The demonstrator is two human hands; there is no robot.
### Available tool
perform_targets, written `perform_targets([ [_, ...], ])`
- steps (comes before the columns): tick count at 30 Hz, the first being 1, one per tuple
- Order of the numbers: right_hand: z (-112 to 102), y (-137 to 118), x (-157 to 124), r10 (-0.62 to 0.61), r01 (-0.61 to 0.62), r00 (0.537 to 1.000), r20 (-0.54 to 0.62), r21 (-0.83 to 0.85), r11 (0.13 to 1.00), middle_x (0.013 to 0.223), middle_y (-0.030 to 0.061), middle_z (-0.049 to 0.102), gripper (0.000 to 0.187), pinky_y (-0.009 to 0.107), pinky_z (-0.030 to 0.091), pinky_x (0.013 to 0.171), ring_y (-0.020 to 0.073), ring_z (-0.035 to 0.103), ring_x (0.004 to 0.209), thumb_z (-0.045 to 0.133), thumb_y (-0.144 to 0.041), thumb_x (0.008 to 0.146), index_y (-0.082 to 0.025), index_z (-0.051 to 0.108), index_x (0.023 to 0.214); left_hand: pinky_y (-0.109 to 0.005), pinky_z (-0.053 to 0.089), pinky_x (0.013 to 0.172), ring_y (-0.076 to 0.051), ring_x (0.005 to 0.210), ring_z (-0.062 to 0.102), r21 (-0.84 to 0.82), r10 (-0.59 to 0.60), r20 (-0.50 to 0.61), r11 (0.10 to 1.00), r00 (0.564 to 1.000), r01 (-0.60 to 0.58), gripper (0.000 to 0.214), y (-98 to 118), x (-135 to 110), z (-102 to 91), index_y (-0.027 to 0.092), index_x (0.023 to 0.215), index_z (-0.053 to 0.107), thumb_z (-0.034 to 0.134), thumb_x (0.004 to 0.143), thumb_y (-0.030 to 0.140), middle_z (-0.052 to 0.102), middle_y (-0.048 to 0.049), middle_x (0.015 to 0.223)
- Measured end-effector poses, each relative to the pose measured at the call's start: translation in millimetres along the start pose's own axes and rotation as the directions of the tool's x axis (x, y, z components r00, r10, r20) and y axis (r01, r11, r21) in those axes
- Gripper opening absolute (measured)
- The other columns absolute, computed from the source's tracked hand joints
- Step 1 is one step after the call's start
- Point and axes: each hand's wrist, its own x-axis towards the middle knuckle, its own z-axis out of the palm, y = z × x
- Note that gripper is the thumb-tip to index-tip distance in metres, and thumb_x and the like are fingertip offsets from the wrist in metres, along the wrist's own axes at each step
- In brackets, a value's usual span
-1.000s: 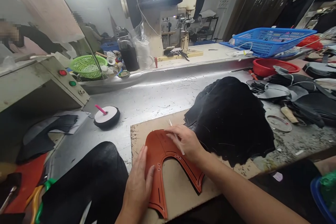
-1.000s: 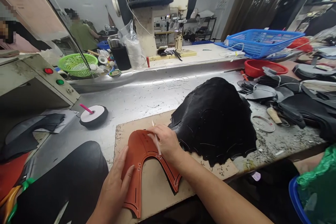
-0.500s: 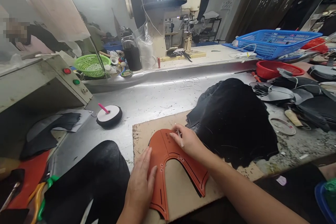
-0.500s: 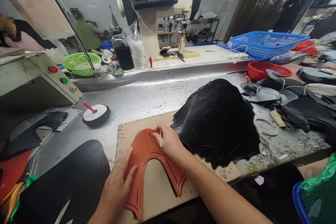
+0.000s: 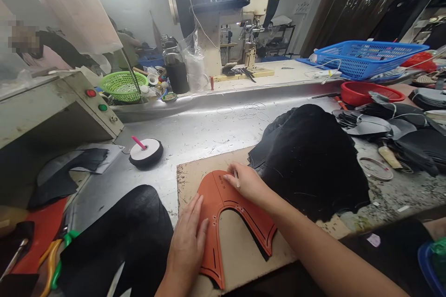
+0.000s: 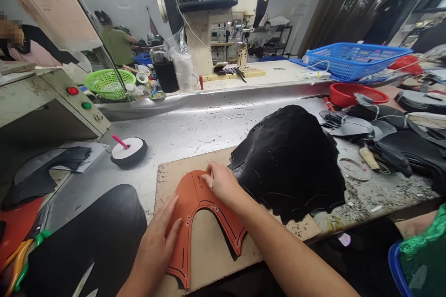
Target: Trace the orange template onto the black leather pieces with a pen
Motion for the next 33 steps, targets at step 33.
perform_targets([
  [33, 0, -3, 19, -0.007, -0.005, 0.995, 0.1, 0.115, 0.993, 0.072, 0.0003, 0.058, 0.009, 0.024, 0.033, 0.059, 0.0139, 0.05, 0.067, 0.061, -0.024, 0.08, -0.017, 0.056, 0.077, -0.04, 0.044, 0.101, -0.022, 0.124, 0.049, -0.108, -0.07, 0.024, 0.992, 0.997, 0.072, 0.045, -3, -3, 2.3, 0.025, 0.133, 0.044, 0.043, 0.089, 0.026, 0.052, -0.0079, 0.136],
])
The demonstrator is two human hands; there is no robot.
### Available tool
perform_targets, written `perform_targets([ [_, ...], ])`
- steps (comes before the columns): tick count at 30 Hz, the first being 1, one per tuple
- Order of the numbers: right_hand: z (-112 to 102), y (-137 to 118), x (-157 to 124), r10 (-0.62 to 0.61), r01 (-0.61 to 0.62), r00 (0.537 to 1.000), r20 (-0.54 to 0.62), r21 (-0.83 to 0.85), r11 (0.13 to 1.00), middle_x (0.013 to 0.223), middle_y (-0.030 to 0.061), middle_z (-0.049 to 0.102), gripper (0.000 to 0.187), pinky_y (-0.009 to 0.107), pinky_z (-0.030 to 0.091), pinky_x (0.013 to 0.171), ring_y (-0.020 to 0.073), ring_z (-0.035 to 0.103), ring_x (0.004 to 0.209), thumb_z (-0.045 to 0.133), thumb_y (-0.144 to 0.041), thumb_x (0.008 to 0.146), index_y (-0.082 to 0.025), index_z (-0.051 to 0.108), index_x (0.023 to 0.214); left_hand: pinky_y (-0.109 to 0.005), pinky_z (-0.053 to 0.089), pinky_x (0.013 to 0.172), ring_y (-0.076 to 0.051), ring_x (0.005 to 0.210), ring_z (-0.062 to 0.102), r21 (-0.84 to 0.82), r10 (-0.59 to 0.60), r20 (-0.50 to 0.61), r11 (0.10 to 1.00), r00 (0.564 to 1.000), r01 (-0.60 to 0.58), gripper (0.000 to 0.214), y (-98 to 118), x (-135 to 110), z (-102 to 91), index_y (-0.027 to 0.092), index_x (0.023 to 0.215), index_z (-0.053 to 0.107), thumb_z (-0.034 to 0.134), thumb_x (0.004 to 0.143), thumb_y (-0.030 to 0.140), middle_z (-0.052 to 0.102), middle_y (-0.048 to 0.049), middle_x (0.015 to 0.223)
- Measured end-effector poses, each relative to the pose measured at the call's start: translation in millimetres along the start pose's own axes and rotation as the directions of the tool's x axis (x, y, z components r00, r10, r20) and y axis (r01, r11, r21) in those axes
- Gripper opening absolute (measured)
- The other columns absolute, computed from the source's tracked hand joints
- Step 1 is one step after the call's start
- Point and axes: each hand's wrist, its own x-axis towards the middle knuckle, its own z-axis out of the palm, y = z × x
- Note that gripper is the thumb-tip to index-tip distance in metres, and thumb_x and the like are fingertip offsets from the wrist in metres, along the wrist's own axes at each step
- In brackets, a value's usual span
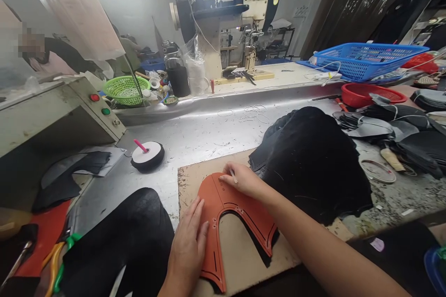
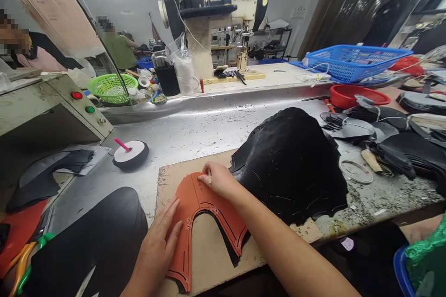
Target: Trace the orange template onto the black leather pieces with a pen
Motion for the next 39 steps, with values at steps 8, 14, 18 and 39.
perform_targets([
  [8, -19, 17, -47, -0.191, 0.154, 0.979, 0.073, 0.351, 0.924, 0.074, -0.0015, 0.056, 0.013, 0.023, 0.037, 0.064, 0.0126, 0.049, 0.069, 0.053, -0.032, 0.085, -0.019, 0.053, 0.082, -0.037, 0.053, 0.082, -0.021, 0.096, 0.066, -0.201, -0.384, -0.006, 0.905, 0.923, 0.375, 0.041, -2, 29, -21.1, 0.021, 0.118, 0.058, 0.042, 0.087, 0.042, 0.065, -0.0084, 0.116],
  [14, 3, 42, -55, -0.144, 0.139, 0.99, -0.003, 0.278, 0.95, 0.068, -0.0035, 0.045, 0.016, 0.022, 0.033, 0.06, 0.0114, 0.041, 0.065, 0.052, -0.033, 0.086, -0.019, 0.052, 0.078, -0.036, 0.048, 0.072, -0.022, 0.08, 0.06, -0.101, -0.323, 0.053, 0.94, 0.945, 0.327, 0.022, 3, 86, -3.2, 0.022, 0.091, 0.066, 0.057, 0.075, 0.032, 0.065, -0.0036, 0.084],
  [18, 10, 42, -55, -0.114, 0.123, 0.992, -0.05, 0.247, 0.961, 0.066, -0.0039, 0.044, 0.016, 0.022, 0.033, 0.06, 0.0115, 0.042, 0.064, 0.052, -0.033, 0.085, -0.019, 0.053, 0.079, -0.035, 0.045, 0.068, -0.02, 0.072, 0.055, -0.087, -0.274, 0.045, 0.957, 0.961, 0.277, 0.005, 3, 98, 3.9, 0.022, 0.071, 0.06, 0.055, 0.072, 0.021, 0.059, -0.0015, 0.073],
  [39, 14, 49, -47, -0.353, 0.423, 0.864, -0.36, 0.138, 0.895, 0.1, 0.0069, 0.063, 0.005, 0.037, 0.043, 0.09, 0.0207, 0.057, 0.096, 0.053, -0.026, 0.085, -0.022, 0.056, 0.084, -0.037, 0.047, 0.08, -0.022, 0.094, 0.058, -0.167, -0.214, 0.038, 0.962, 0.976, 0.217, 0.018, 9, 85, -1.5, 0.023, 0.089, 0.064, 0.051, 0.078, 0.026, 0.062, -0.0052, 0.097],
])
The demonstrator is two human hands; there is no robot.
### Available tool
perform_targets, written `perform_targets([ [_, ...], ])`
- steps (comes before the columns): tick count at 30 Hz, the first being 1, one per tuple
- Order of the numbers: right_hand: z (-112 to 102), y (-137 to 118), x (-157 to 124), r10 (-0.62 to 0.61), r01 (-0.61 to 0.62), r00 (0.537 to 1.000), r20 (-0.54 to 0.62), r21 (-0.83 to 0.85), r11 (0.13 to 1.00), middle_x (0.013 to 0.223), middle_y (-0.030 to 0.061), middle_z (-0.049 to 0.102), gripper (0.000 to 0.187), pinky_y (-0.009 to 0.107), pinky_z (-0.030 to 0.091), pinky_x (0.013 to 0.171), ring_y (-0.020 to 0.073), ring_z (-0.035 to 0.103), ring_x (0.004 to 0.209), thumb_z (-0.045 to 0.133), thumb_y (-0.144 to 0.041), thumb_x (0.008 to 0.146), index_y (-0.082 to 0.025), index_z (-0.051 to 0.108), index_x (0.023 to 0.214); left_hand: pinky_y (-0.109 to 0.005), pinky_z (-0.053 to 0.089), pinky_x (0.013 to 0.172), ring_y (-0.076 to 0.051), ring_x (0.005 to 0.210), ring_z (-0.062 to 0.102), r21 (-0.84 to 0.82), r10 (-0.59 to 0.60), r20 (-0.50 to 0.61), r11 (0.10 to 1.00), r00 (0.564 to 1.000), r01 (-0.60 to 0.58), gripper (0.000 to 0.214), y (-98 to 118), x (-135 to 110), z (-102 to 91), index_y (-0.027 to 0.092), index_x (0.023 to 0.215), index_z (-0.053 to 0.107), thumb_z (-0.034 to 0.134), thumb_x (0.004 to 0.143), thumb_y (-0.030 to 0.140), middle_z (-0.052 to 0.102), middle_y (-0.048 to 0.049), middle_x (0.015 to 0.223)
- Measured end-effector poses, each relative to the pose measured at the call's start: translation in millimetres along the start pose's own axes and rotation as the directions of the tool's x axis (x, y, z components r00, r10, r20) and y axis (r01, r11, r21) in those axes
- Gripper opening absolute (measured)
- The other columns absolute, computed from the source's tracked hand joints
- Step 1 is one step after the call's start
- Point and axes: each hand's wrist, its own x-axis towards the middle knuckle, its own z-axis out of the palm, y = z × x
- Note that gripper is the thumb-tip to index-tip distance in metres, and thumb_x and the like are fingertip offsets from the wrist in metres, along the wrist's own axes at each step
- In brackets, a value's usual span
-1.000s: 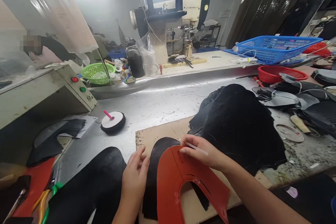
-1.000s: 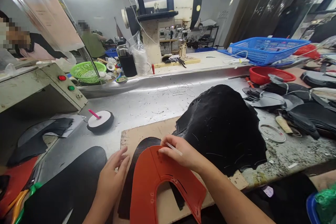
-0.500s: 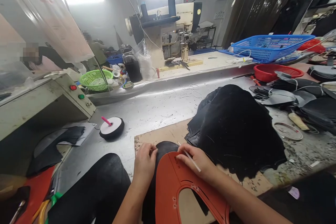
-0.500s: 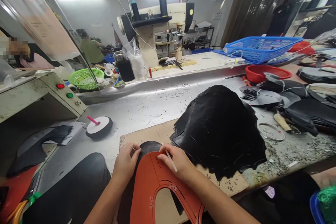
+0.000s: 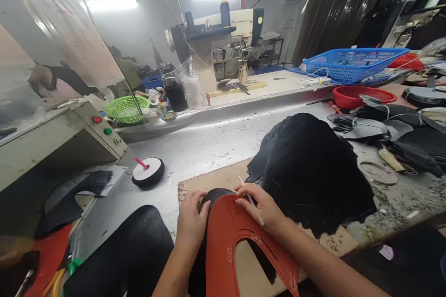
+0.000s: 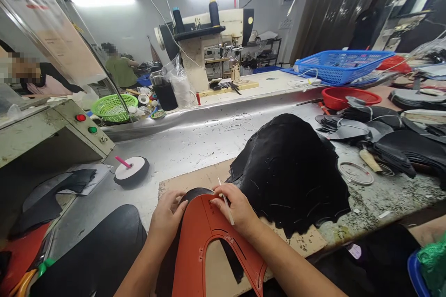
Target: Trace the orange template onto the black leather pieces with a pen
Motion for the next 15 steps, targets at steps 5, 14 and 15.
perform_targets([
  [5, 6, 1, -2, 0.024, -0.024, 0.998, 0.055, -0.017, 1.0, 0.097, 0.0057, 0.064, 0.004, 0.036, 0.045, 0.087, 0.0198, 0.058, 0.094, 0.054, -0.024, 0.084, -0.021, 0.055, 0.081, -0.039, 0.046, 0.072, -0.022, 0.075, 0.057, 0.004, -0.044, -0.022, 0.999, 0.999, 0.044, 0.018, -3, 6, 3.1, 0.022, 0.088, 0.065, 0.055, 0.074, 0.025, 0.061, -0.0031, 0.078],
  [14, 2, 0, 1, 0.017, -0.018, 0.999, 0.027, 0.022, 1.0, 0.105, 0.0072, 0.063, 0.005, 0.038, 0.04, 0.095, 0.0214, 0.055, 0.105, 0.054, -0.025, 0.083, -0.021, 0.058, 0.081, -0.035, 0.048, 0.072, -0.021, 0.079, 0.06, -0.129, -0.006, 0.03, 0.992, 1.0, 0.01, 0.015, 11, -5, -8.9, 0.023, 0.074, 0.06, 0.049, 0.08, 0.032, 0.065, -0.0029, 0.08],
  [15, 2, 0, 1, 0.027, -0.028, 0.999, 0.029, 0.029, 0.999, 0.106, 0.0072, 0.063, 0.006, 0.039, 0.04, 0.095, 0.0218, 0.054, 0.106, 0.055, -0.025, 0.083, -0.021, 0.058, 0.082, -0.035, 0.049, 0.073, -0.021, 0.081, 0.061, -0.154, 0.001, 0.049, 0.988, 0.999, 0.007, 0.017, 14, -8, -11.9, 0.023, 0.075, 0.061, 0.049, 0.08, 0.033, 0.066, -0.003, 0.082],
])
